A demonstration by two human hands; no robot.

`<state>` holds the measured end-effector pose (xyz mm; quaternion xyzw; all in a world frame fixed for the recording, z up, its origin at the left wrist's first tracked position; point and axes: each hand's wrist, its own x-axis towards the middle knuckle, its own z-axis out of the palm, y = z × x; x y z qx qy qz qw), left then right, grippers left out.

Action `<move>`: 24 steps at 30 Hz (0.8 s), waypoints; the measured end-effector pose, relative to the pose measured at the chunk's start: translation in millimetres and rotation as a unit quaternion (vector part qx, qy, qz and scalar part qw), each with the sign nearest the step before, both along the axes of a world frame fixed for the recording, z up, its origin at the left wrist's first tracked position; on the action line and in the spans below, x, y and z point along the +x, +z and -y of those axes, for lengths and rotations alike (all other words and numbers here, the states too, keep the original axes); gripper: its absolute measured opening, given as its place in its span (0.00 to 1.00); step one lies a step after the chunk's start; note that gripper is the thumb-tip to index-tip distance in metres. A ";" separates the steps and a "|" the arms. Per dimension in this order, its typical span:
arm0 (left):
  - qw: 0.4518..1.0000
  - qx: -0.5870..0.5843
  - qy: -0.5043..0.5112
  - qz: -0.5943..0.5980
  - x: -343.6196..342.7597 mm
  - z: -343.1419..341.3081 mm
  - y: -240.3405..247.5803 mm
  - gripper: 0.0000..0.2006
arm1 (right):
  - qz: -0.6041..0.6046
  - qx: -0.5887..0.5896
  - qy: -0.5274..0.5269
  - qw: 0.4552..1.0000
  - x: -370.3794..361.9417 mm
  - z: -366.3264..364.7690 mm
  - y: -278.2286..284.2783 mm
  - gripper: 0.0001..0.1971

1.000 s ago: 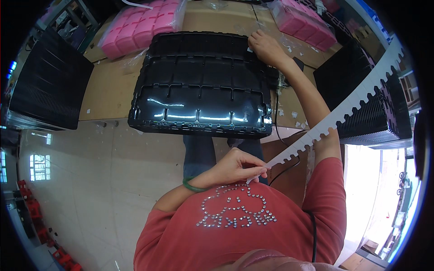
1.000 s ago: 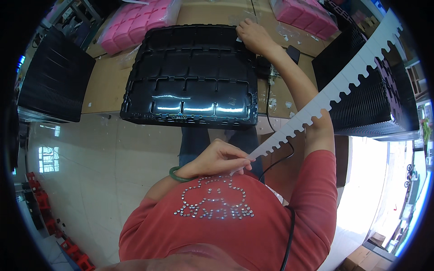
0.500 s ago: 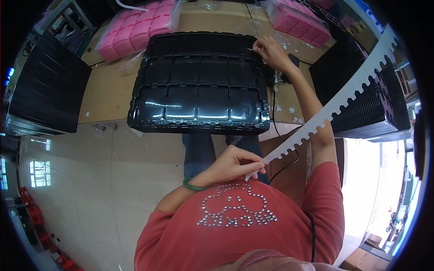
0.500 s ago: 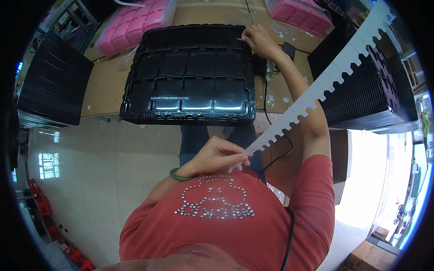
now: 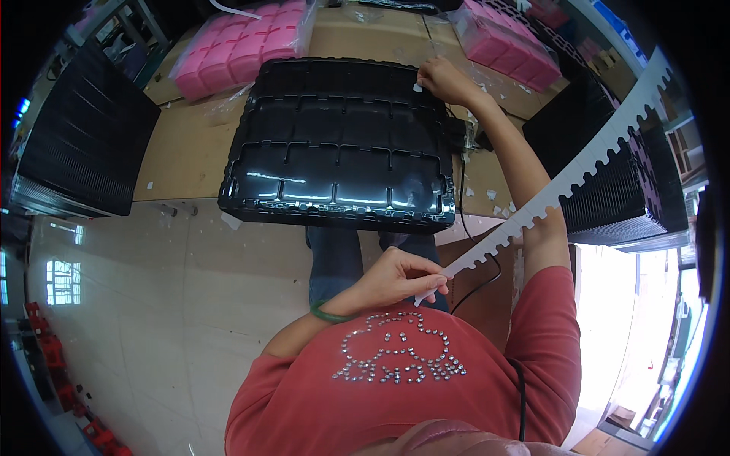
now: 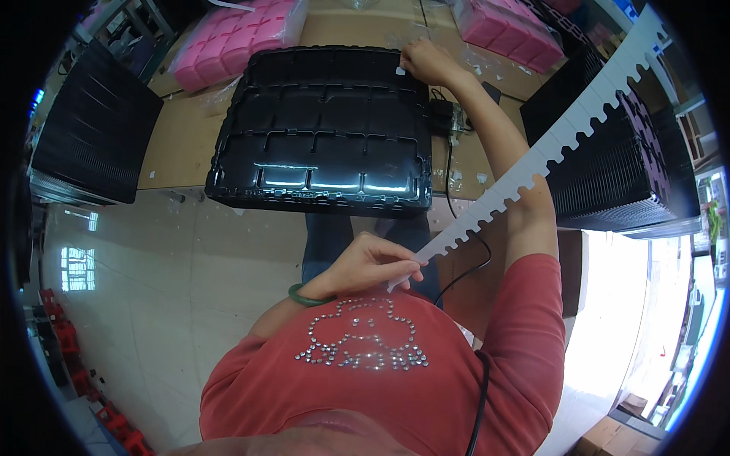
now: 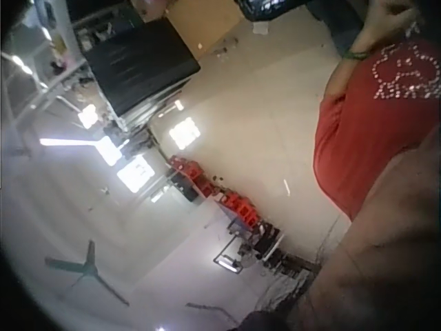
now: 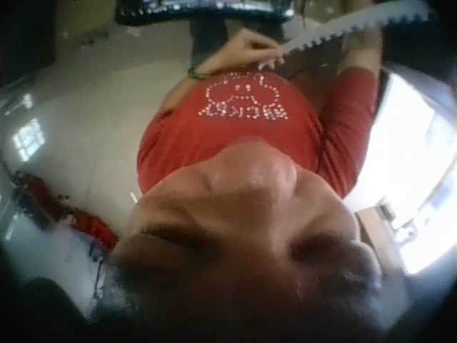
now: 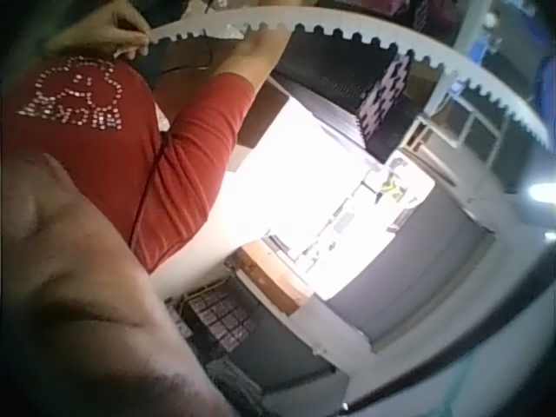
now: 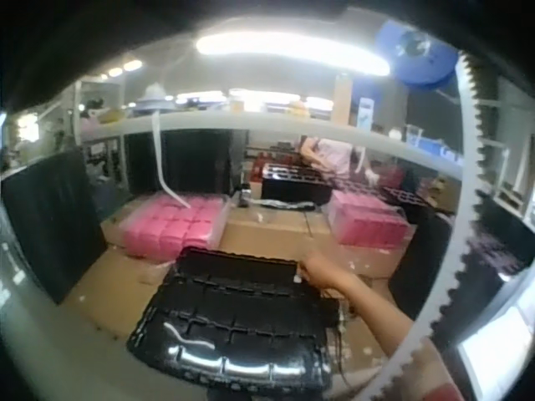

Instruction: Assemble a light panel by attaching adhesive strips, placing a foam grid, and applying a pink diffusion sheet into a plastic tray.

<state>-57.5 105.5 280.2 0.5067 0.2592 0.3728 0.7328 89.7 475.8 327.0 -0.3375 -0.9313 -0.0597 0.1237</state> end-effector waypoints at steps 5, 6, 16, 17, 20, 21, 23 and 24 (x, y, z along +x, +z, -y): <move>1.000 -0.015 0.007 -0.002 -5.4 -4.1 -4.7 0.11 | 0.005 0.024 0.013 1.000 -8.0 3.7 5.9 0.09; 1.000 -0.014 0.003 -0.002 -6.4 -5.9 -5.4 0.11 | 0.016 0.011 0.006 1.000 -9.0 2.6 9.5 0.09; 1.000 -0.015 -0.007 -0.005 -23.2 -2.7 -2.5 0.11 | -0.061 -0.039 0.008 0.997 -15.7 20.2 10.4 0.10; 1.000 -0.003 -0.007 -0.001 -23.6 -0.3 -0.7 0.11 | -0.073 -0.044 0.010 0.996 -15.1 25.8 11.5 0.10; 1.000 -0.005 -0.009 0.001 -23.6 6.2 3.8 0.11 | -0.108 -0.055 0.010 0.993 -5.2 43.8 13.0 0.10; 1.000 -0.020 -0.010 -0.002 -22.4 7.6 4.6 0.10 | -0.120 -0.059 0.007 0.991 2.0 50.5 12.6 0.10; 1.000 -0.019 -0.019 -0.001 -14.4 2.2 0.4 0.11 | -0.131 -0.061 -0.009 0.990 31.8 69.9 14.5 0.10; 1.000 -0.019 -0.020 0.001 -9.5 -2.3 -3.5 0.11 | -0.183 -0.105 -0.072 0.975 55.8 88.4 18.3 0.11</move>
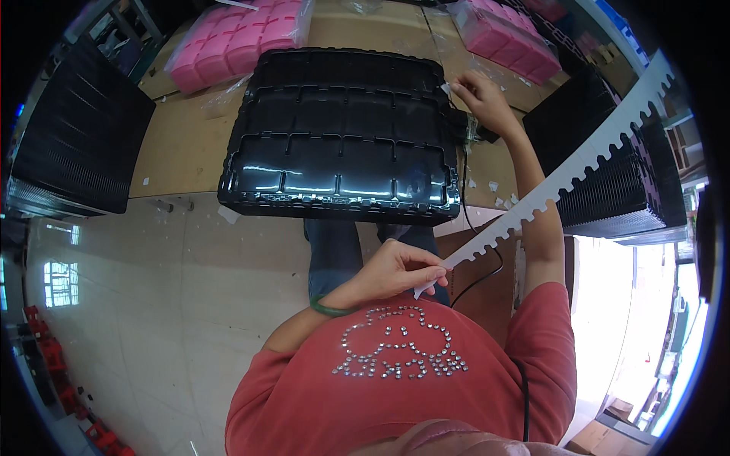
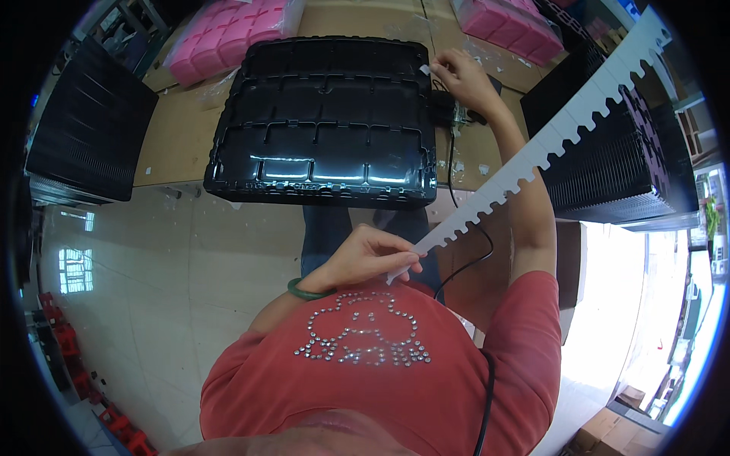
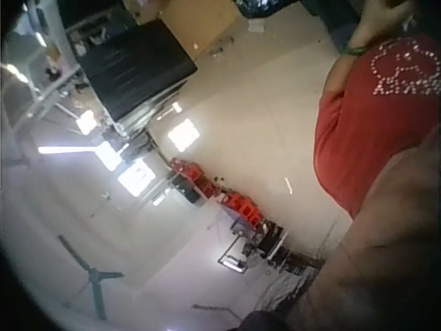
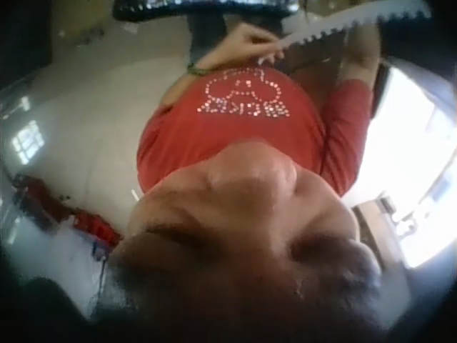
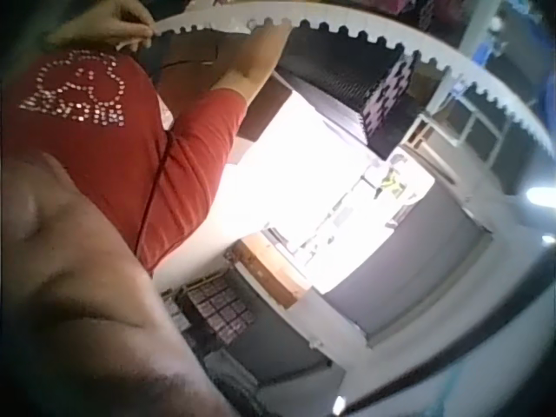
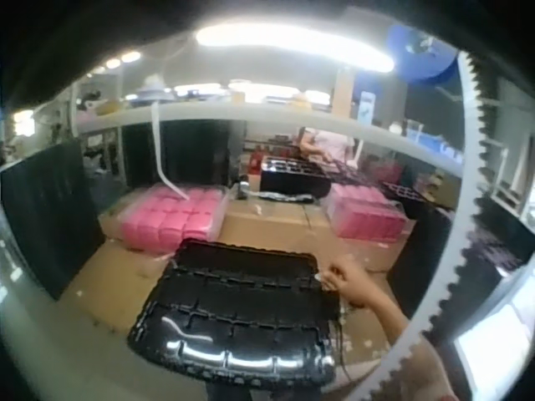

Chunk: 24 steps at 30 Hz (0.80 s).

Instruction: Assemble a light panel by attaching adhesive strips, placing a foam grid, and applying a pink diffusion sheet into a plastic tray.

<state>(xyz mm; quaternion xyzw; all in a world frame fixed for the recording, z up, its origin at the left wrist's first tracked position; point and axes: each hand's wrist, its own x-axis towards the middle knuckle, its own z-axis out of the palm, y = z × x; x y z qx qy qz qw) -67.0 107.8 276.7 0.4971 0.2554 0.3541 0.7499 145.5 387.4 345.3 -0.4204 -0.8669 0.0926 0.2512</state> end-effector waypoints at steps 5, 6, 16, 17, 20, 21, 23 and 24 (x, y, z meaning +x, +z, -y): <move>0.999 -0.033 0.011 -0.009 16.7 0.0 -11.7 0.10 | -0.210 -0.165 -0.158 0.951 111.0 133.8 -11.5 0.11; 0.999 -0.034 0.023 -0.019 20.3 -4.9 -12.0 0.10 | -0.227 -0.150 -0.195 0.942 118.2 159.5 -7.6 0.12; 1.000 -0.001 0.012 -0.028 45.0 -13.6 -16.7 0.10 | 0.146 -0.111 -0.524 0.832 302.5 290.1 -145.1 0.11; 0.999 -0.002 0.015 -0.035 45.1 -11.8 -15.7 0.10 | 0.249 -0.102 -0.568 0.778 292.1 289.7 -142.4 0.08; 0.999 -0.017 0.033 -0.028 45.8 -7.9 -14.4 0.10 | -0.019 -0.070 -0.479 0.875 217.0 278.1 -86.0 0.09; 0.999 -0.016 0.034 -0.032 48.1 -7.8 -15.3 0.10 | -0.134 -0.107 -0.414 0.894 191.9 274.1 -72.7 0.10; 0.997 0.018 0.074 -0.018 51.3 -7.3 -19.6 0.10 | -0.322 -0.199 -0.271 0.885 131.0 269.2 -45.7 0.10; 0.996 0.020 0.083 -0.024 48.1 -3.7 -19.9 0.10 | -0.392 -0.257 -0.190 0.862 97.3 269.9 -35.6 0.10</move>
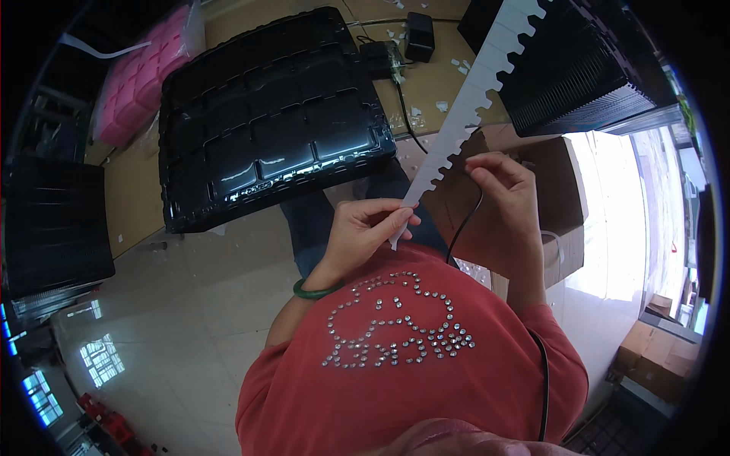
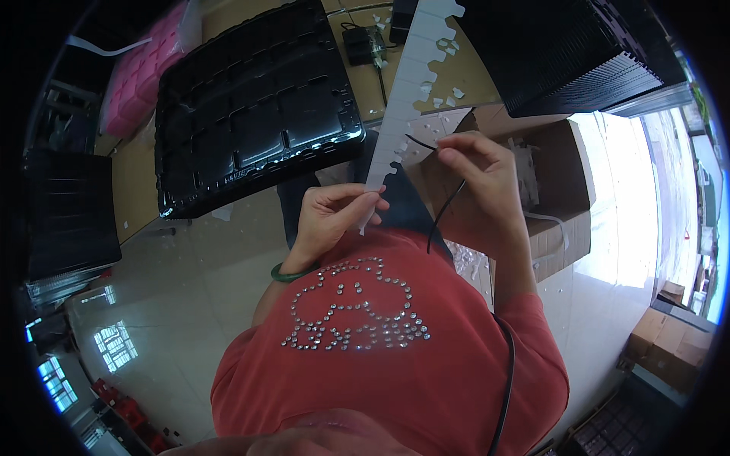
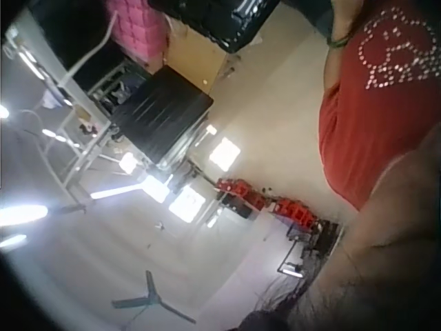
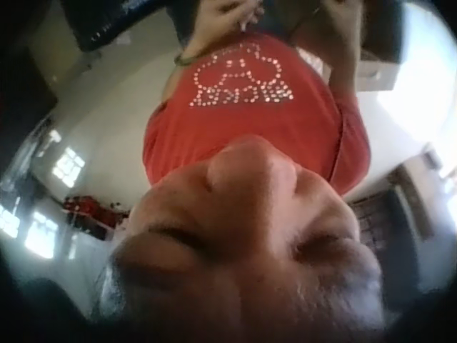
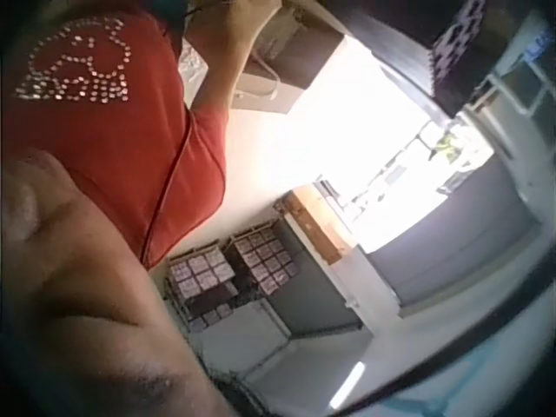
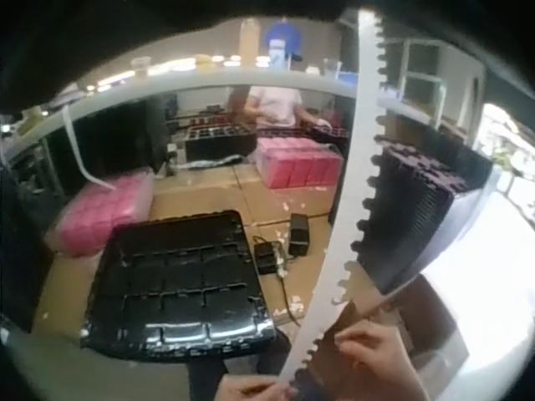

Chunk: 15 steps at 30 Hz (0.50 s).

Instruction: Assemble a light panel by attaching adhesive strips, placing a foam grid, and applying a pink diffusion sheet into a plastic tray.

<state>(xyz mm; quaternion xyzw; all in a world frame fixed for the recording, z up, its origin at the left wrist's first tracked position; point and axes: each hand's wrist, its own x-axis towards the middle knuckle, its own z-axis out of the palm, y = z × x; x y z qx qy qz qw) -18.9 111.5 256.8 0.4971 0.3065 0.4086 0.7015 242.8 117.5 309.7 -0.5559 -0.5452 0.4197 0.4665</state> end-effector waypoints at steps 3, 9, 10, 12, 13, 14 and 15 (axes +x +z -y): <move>0.999 -0.015 0.041 -0.007 -1.3 3.0 2.4 0.10 | -0.057 -0.031 0.080 0.995 -43.0 2.5 7.6 0.08; 0.996 0.031 0.077 -0.011 -5.6 1.5 -4.9 0.10 | -0.185 -0.094 0.046 0.977 -69.8 8.1 0.0 0.04; 0.995 0.042 0.087 -0.009 -5.6 2.4 -8.2 0.10 | -0.159 -0.069 0.046 0.984 -71.6 8.4 -3.8 0.05; 0.994 0.052 0.100 -0.006 -6.0 4.7 -10.9 0.10 | -0.131 -0.044 0.050 0.989 -75.6 10.6 -7.1 0.05; 0.990 0.058 0.131 -0.013 -5.8 4.6 -11.4 0.10 | -0.105 -0.016 0.049 0.993 -77.3 13.2 -7.3 0.04; 0.985 0.063 0.161 -0.020 -6.1 4.6 -12.0 0.10 | -0.079 0.012 0.047 0.996 -78.9 16.3 -6.6 0.03; 0.984 0.065 0.165 -0.017 -6.8 4.5 -13.2 0.10 | -0.076 0.014 0.051 0.996 -79.5 20.0 -3.8 0.03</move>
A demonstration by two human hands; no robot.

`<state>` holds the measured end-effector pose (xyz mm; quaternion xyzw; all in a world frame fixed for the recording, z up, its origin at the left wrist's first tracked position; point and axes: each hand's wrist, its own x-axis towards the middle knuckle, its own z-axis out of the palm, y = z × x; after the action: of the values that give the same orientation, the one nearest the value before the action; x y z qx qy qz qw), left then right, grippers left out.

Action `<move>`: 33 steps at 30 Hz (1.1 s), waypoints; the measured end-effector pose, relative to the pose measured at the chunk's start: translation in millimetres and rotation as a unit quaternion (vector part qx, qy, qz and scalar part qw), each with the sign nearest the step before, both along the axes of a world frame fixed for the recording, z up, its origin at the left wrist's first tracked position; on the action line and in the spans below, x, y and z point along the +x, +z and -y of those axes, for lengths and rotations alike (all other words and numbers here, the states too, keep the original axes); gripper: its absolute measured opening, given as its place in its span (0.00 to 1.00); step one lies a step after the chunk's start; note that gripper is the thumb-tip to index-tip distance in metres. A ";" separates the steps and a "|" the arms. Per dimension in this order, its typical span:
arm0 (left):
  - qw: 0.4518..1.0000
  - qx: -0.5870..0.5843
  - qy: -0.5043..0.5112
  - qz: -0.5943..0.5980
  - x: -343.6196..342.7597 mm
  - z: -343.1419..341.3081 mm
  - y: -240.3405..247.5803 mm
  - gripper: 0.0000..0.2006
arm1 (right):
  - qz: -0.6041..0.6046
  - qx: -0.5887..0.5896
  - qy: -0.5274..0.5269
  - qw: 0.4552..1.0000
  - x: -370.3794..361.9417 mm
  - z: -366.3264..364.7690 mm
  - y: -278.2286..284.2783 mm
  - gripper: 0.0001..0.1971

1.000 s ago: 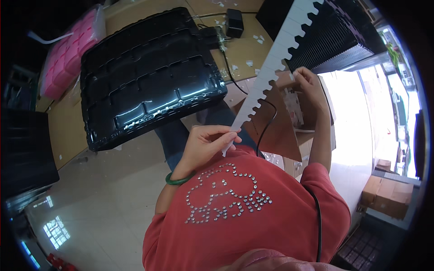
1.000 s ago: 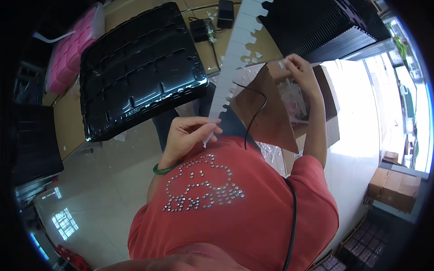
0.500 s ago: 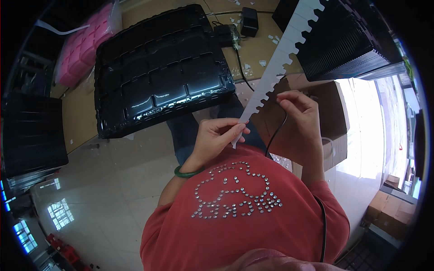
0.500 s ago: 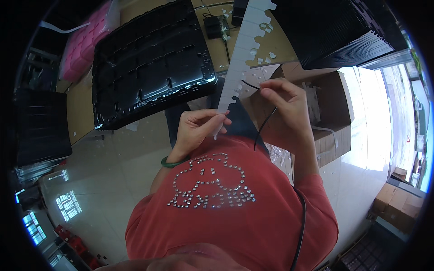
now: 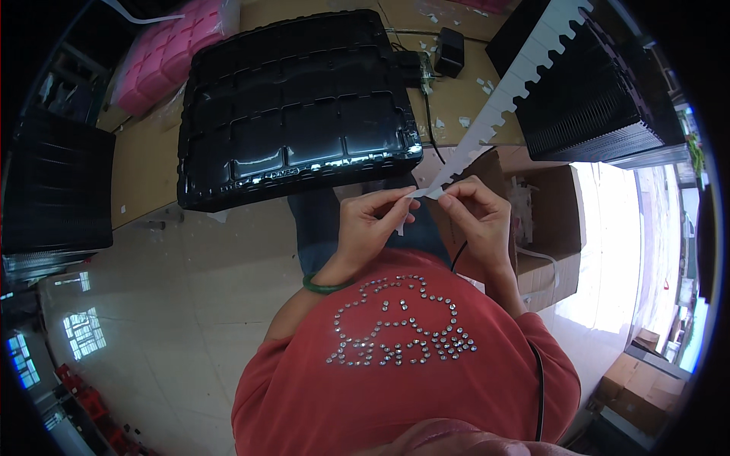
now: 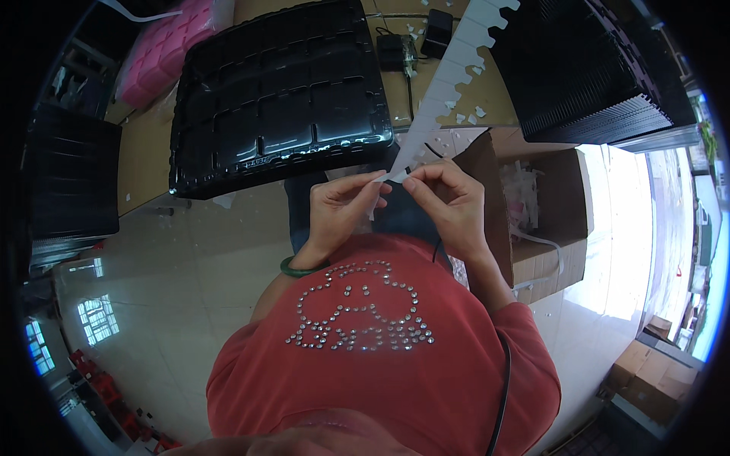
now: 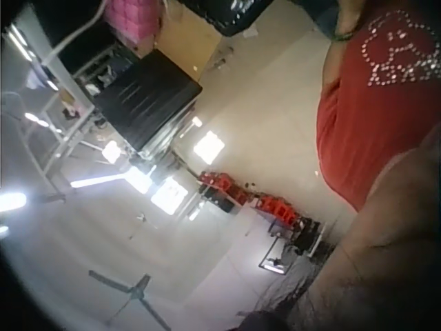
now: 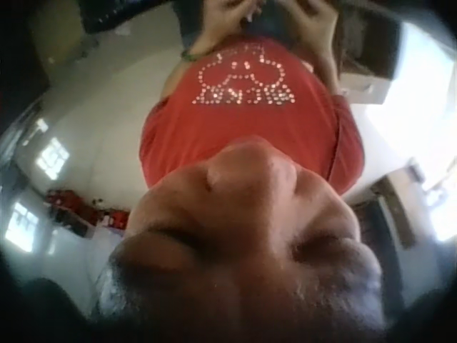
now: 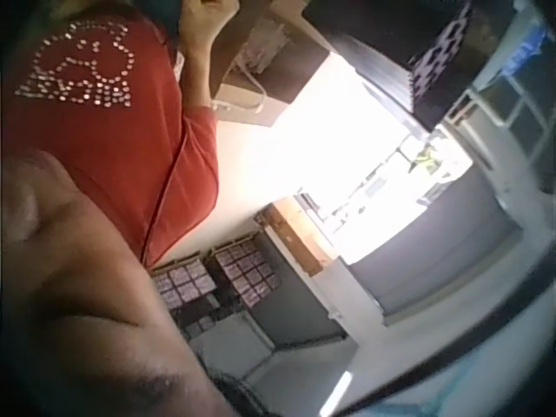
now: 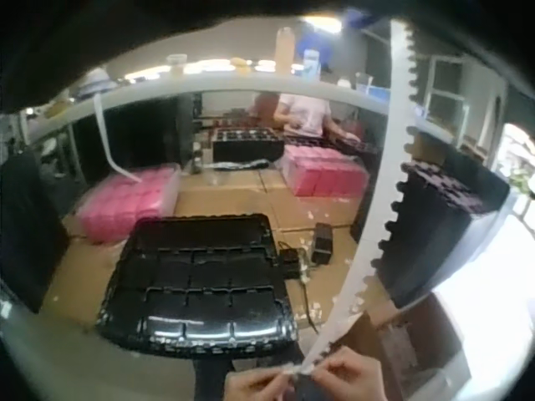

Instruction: Assemble a light panel by attaching adhesive strips, placing a foam grid, and applying a pink diffusion sheet into a plastic tray.

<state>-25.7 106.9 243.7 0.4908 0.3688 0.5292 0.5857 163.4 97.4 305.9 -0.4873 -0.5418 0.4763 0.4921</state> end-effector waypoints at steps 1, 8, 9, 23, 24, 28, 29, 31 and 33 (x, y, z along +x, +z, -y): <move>1.000 -0.014 0.006 0.007 -2.0 0.9 -1.5 0.10 | 0.015 0.004 -0.007 1.000 -0.4 4.3 5.6 0.03; 0.986 -0.076 -0.092 0.114 -13.0 4.7 -7.5 0.11 | 0.087 0.109 -0.007 0.990 -3.2 2.7 60.2 0.03; 0.986 -0.075 -0.092 0.116 -14.9 7.1 -5.2 0.11 | 0.107 0.131 0.004 0.986 -4.1 -0.2 66.0 0.03; 0.984 -0.017 -0.122 0.129 -34.8 21.9 -6.8 0.08 | 0.105 0.037 -0.055 0.992 27.6 9.6 34.7 0.07; 0.984 -0.017 -0.124 0.129 -35.9 21.6 -6.3 0.08 | 0.136 0.021 -0.102 0.985 37.7 11.1 32.5 0.07; 0.963 -0.057 -0.198 0.173 -36.8 21.0 2.2 0.08 | 0.184 0.009 -0.192 0.964 99.0 17.9 13.7 0.09; 0.955 -0.078 -0.218 0.184 -36.9 21.5 5.0 0.09 | 0.187 0.007 -0.215 0.959 112.0 19.7 9.6 0.09; 0.952 -0.081 -0.226 0.192 -35.7 21.8 8.1 0.09 | 0.180 0.002 -0.220 0.959 138.3 23.4 0.3 0.09; 0.949 -0.083 -0.229 0.200 -37.2 24.8 10.2 0.10 | 0.186 -0.035 -0.253 0.949 162.8 24.3 -9.5 0.08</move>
<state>-62.9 82.1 253.8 0.3958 0.1651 0.4356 0.7914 326.1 73.2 296.4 -0.7053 -0.4654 0.2561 0.4694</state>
